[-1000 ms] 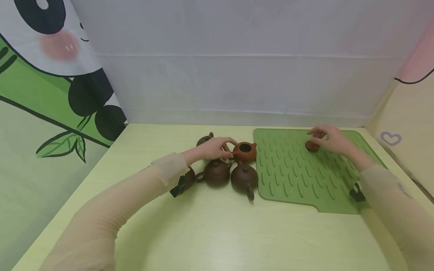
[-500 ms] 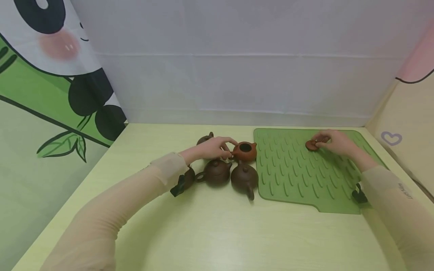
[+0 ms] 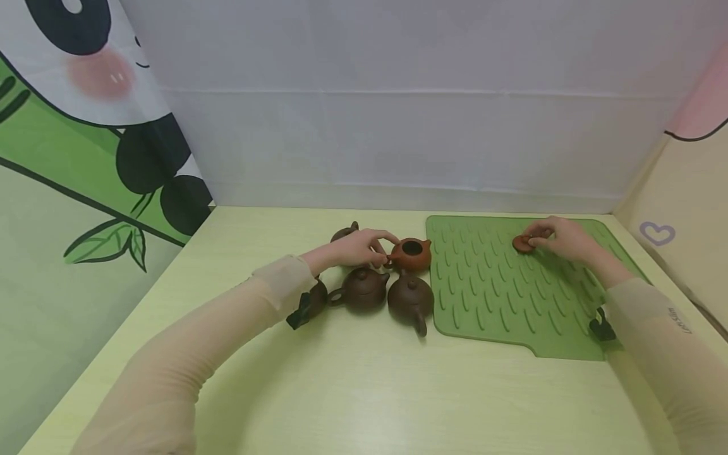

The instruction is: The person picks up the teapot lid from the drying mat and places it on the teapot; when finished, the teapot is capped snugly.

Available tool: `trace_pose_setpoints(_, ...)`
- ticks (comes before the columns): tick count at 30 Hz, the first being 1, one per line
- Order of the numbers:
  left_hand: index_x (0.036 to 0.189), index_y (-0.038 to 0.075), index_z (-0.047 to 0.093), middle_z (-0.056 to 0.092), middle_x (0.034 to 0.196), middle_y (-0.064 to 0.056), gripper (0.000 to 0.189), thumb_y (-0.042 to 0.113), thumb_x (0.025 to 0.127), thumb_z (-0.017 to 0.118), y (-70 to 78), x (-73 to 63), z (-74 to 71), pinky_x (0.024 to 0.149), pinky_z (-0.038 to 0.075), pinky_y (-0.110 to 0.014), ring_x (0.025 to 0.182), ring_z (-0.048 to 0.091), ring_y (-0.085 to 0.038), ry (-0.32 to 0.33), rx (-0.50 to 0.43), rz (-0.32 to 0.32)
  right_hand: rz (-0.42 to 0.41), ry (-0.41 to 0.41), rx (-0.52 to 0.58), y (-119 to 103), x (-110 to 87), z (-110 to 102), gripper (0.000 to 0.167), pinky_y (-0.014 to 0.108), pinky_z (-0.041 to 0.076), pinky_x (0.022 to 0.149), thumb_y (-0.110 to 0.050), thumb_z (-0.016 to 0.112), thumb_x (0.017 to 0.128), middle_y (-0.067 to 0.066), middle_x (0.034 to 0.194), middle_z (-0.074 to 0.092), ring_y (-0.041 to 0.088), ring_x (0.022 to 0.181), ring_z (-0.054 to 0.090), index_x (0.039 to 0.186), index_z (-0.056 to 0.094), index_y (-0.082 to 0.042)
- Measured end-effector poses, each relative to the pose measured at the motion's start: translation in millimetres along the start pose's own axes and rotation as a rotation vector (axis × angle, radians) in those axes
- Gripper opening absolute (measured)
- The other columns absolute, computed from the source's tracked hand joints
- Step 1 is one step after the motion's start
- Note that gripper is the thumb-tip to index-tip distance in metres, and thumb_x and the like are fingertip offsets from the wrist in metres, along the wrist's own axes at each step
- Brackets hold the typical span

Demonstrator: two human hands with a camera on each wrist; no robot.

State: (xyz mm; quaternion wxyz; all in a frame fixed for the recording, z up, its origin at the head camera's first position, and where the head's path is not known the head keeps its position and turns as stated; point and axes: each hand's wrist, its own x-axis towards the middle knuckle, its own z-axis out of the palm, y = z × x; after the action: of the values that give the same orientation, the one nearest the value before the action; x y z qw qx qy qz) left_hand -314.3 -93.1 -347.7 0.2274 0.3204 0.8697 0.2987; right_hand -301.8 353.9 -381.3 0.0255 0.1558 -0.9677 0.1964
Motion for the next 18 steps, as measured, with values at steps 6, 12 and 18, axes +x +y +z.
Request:
trace_pose_setpoints(6,0.146,0.01,0.046,0.071,0.116,-0.019,0.048,0.006,0.098,0.054,-1.4,1.2,0.1,0.085,0.056,-0.032,0.097,0.071,-0.023,0.003,0.002,0.003,0.004,0.016,-0.003,-2,0.1,0,0.024,0.055,0.046,0.084,-0.014,0.063,0.096,0.02,0.107,0.071,0.037,0.099,0.062,0.116,0.069,-0.002)
trace_pose_setpoints(12,0.146,0.012,0.046,0.072,0.115,-0.018,0.048,0.006,0.098,0.055,-3.6,3.3,1.8,0.084,0.056,-0.031,0.096,0.072,-0.022,0.011,-0.002,0.002,-0.002,0.024,-0.006,-7,1.0,-1,0.023,0.055,0.047,0.083,-0.016,0.063,0.096,0.02,0.106,0.071,0.036,0.099,0.062,0.114,0.069,-0.003)
trace_pose_setpoints(18,0.145,0.011,0.047,0.072,0.114,-0.018,0.048,0.006,0.098,0.055,-5.5,4.4,2.0,0.084,0.057,-0.031,0.095,0.072,-0.023,0.017,0.012,0.013,-0.004,0.031,0.004,-18,3.8,-2,0.023,0.053,0.048,0.082,-0.02,0.063,0.097,0.017,0.105,0.071,0.034,0.098,0.063,0.113,0.069,-0.005)
